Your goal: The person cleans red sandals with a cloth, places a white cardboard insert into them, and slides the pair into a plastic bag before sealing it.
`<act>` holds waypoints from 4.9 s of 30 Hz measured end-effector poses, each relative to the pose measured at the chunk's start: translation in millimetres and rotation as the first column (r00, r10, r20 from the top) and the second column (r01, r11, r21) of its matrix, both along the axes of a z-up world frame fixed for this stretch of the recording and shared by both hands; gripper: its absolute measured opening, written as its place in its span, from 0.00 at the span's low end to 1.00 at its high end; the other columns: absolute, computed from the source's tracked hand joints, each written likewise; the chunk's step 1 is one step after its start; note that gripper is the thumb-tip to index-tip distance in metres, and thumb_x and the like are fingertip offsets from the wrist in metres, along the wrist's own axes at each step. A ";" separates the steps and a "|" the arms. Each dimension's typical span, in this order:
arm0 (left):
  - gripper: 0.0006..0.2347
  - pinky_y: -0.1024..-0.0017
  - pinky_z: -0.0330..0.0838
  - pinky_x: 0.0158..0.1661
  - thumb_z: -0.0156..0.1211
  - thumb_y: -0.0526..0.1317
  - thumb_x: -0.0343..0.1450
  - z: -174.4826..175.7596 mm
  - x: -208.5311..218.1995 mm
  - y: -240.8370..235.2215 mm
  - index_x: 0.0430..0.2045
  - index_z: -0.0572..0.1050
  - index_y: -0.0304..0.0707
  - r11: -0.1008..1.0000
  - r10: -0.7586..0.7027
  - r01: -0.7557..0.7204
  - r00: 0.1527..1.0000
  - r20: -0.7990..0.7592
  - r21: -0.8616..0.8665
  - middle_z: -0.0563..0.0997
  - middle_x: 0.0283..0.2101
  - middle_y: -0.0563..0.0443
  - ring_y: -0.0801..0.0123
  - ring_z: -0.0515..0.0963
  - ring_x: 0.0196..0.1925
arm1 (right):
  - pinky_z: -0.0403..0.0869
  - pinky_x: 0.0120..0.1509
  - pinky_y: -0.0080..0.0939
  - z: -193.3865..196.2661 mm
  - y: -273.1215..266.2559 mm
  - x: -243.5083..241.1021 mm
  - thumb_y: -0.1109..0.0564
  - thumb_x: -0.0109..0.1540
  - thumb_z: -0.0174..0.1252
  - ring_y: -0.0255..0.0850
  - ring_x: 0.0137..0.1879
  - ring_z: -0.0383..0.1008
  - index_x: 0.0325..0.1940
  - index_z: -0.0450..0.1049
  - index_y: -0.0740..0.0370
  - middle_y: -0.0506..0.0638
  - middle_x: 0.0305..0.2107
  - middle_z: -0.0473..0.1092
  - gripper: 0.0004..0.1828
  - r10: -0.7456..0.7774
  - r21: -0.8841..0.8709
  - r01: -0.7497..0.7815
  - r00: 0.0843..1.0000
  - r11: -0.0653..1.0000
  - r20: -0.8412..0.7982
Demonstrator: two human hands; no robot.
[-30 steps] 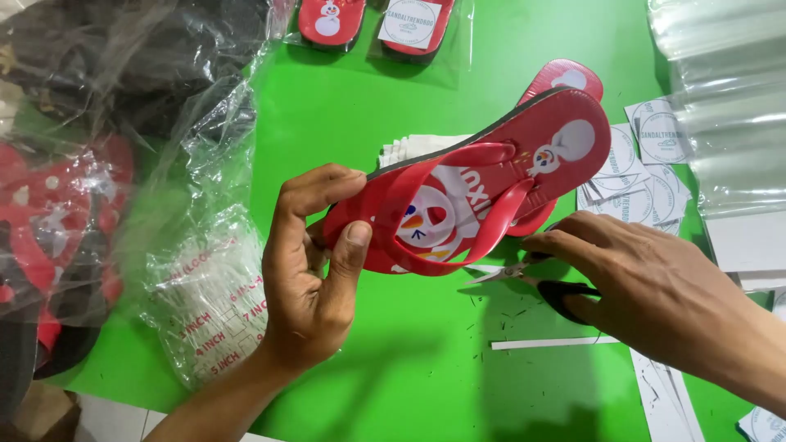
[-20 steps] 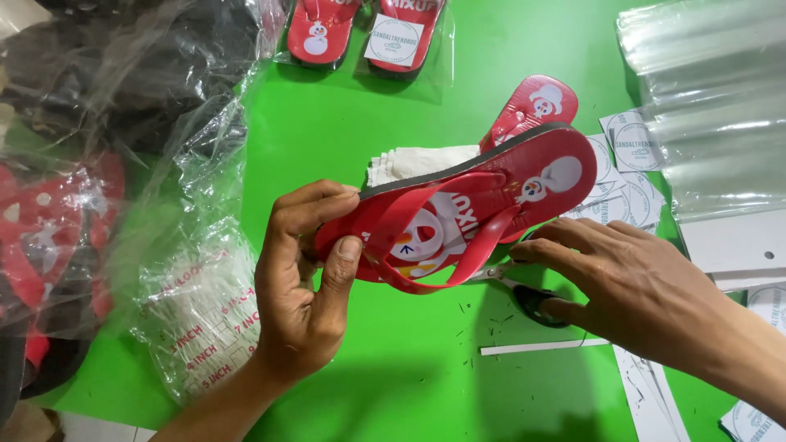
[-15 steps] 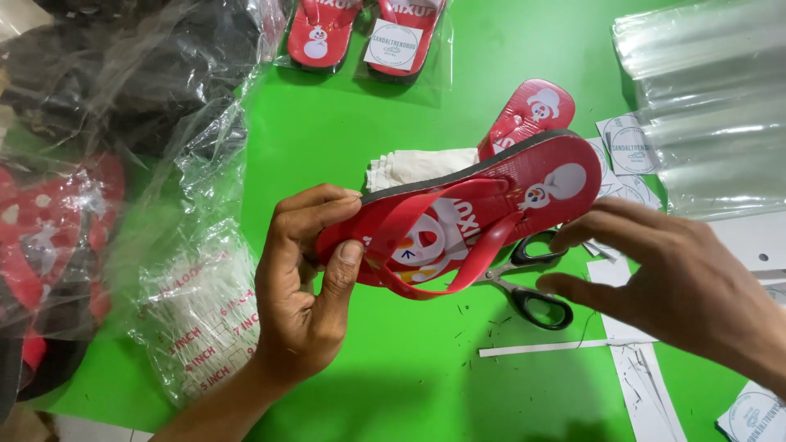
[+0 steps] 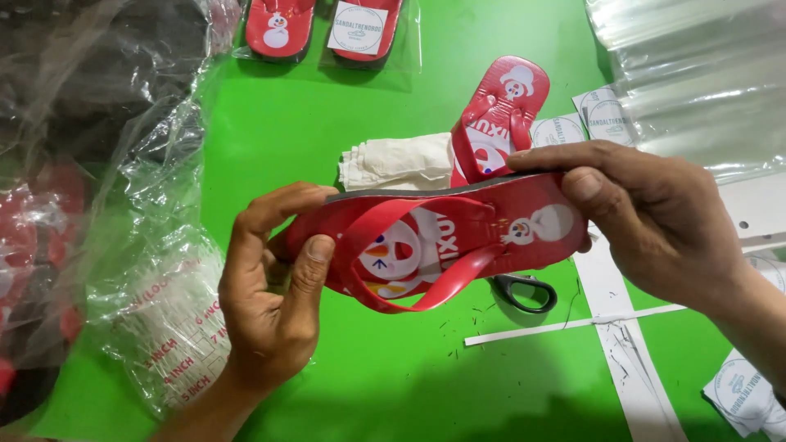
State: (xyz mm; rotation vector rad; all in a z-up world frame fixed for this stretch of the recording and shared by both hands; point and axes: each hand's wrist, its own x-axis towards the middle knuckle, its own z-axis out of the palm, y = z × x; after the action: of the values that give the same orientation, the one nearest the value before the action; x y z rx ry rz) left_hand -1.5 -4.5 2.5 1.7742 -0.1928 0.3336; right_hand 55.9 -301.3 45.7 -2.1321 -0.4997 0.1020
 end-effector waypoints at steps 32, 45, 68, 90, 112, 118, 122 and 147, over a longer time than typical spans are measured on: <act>0.12 0.63 0.67 0.43 0.49 0.41 0.87 82.1 55.6 14.6 0.55 0.71 0.27 0.816 0.033 -0.215 0.944 0.329 0.537 0.77 0.42 0.45 0.62 0.74 0.39 | 0.77 0.57 0.52 -57.4 -34.1 68.0 0.48 0.65 0.59 0.49 0.55 0.77 0.58 0.76 0.48 0.51 0.56 0.75 0.17 0.469 -0.687 -0.066 0.777 0.724 0.420; 0.08 0.47 0.79 0.29 0.60 0.47 0.76 37.0 107.0 11.4 0.41 0.81 0.46 0.657 0.123 0.063 0.974 -0.190 0.751 0.87 0.37 0.49 0.51 0.85 0.37 | 0.79 0.56 0.51 -38.7 -25.9 74.7 0.60 0.64 0.54 0.44 0.58 0.77 0.58 0.76 0.49 0.49 0.56 0.76 0.18 0.497 -0.713 -0.126 0.799 0.689 0.339; 0.13 0.46 0.70 0.34 0.40 0.38 0.71 28.7 151.9 3.3 0.37 0.78 0.50 0.674 0.069 0.110 0.975 -0.211 0.730 0.85 0.40 0.49 0.49 0.82 0.40 | 0.82 0.37 0.50 -4.6 25.0 10.7 0.62 0.64 0.54 0.47 0.34 0.83 0.52 0.77 0.59 0.53 0.42 0.81 0.14 0.350 -0.423 -0.254 0.922 0.870 0.167; 0.06 0.58 0.80 0.42 0.60 0.37 0.74 -6.1 158.5 -20.2 0.39 0.77 0.34 0.519 0.011 0.009 1.000 -0.017 0.854 0.80 0.46 0.41 0.53 0.82 0.39 | 0.72 0.62 0.57 -51.8 -32.1 56.0 0.42 0.68 0.50 0.53 0.62 0.73 0.69 0.71 0.42 0.52 0.62 0.71 0.24 0.449 -0.736 -0.044 0.816 0.675 0.364; 0.12 0.62 0.76 0.39 0.61 0.44 0.75 -15.9 62.6 -17.2 0.48 0.73 0.39 0.496 0.034 -0.279 0.952 0.303 0.822 0.76 0.50 0.44 0.55 0.75 0.48 | 0.72 0.25 0.36 0.6 72.3 27.6 0.43 0.72 0.45 0.38 0.19 0.77 0.29 0.81 0.61 0.50 0.17 0.78 0.28 0.083 -0.310 -0.109 0.992 0.945 -0.095; 0.19 0.64 0.72 0.39 0.57 0.58 0.76 -21.8 80.3 -21.9 0.53 0.74 0.47 0.450 0.018 -0.335 0.930 0.367 0.828 0.74 0.52 0.44 0.57 0.72 0.48 | 0.63 0.63 0.60 -47.9 6.7 -68.1 0.30 0.41 0.90 0.56 0.60 0.68 0.66 0.73 0.41 0.53 0.57 0.67 0.55 0.751 -0.505 -0.704 0.643 0.500 -0.153; 0.26 0.55 0.68 0.45 0.60 0.64 0.71 -27.6 100.6 -38.8 0.48 0.72 0.41 0.523 0.036 -0.351 0.920 0.391 0.777 0.73 0.55 0.43 0.52 0.72 0.52 | 0.66 0.44 0.52 -71.7 -1.0 -100.4 0.46 0.63 0.57 0.52 0.50 0.70 0.57 0.72 0.50 0.58 0.51 0.67 0.19 0.816 -0.632 -0.579 0.557 0.515 0.155; 0.11 0.56 0.67 0.35 0.42 0.46 0.79 -49.4 129.7 -0.5 0.33 0.65 0.38 0.648 0.162 -0.421 0.891 0.425 0.635 0.70 0.43 0.43 0.51 0.74 0.41 | 0.75 0.37 0.47 -82.5 19.1 110.8 0.64 0.64 0.71 0.51 0.35 0.77 0.48 0.84 0.63 0.61 0.40 0.78 0.09 0.202 -0.422 -0.043 0.919 0.906 0.339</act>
State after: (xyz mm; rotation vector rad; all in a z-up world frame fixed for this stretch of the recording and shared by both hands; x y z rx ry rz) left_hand 128.3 -5.0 -46.9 2.5369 -0.2991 0.9049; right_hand 166.7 -282.2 -36.8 -2.5433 -0.9091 -0.1509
